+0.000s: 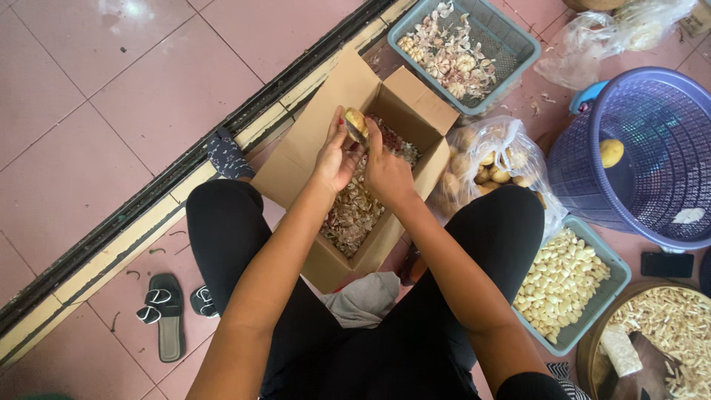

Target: The person sits on the floor and peels potatoes with a knife, dropping the peels into a cardboard box. They handle multiple potatoes one at a time, rotating them to remove the skin.

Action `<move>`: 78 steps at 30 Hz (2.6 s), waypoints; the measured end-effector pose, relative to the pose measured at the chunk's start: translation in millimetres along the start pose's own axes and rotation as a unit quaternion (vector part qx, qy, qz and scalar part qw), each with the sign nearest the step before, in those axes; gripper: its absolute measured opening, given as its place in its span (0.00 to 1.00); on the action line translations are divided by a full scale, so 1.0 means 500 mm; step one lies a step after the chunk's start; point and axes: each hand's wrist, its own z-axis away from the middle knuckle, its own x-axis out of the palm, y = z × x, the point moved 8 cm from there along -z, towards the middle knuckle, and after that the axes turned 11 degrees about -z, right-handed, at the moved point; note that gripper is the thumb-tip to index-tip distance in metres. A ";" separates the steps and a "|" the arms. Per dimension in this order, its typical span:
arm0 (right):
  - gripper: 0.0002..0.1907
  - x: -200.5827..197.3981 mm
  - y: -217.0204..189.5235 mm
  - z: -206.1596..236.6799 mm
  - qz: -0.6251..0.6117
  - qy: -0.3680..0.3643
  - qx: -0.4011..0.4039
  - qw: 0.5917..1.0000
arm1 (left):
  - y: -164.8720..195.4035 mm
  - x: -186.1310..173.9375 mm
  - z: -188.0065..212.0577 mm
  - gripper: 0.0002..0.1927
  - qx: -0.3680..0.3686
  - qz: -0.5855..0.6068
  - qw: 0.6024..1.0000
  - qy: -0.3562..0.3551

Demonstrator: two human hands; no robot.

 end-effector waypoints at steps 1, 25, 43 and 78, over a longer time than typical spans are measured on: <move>0.42 0.000 0.002 0.001 0.007 -0.006 0.008 1.000 | 0.002 0.001 0.000 0.26 -0.001 0.000 1.000 0.001; 0.26 -0.003 0.031 -0.006 0.007 0.051 -0.010 0.999 | -0.030 0.017 0.015 0.25 -0.036 0.006 0.999 -0.011; 0.13 -0.003 0.045 0.006 -0.024 0.073 -0.020 0.997 | -0.007 0.045 0.041 0.33 -0.032 -0.036 0.997 -0.062; 0.32 0.015 0.033 0.001 0.046 -0.005 0.009 0.999 | -0.013 0.016 -0.005 0.22 -0.025 -0.013 1.000 0.004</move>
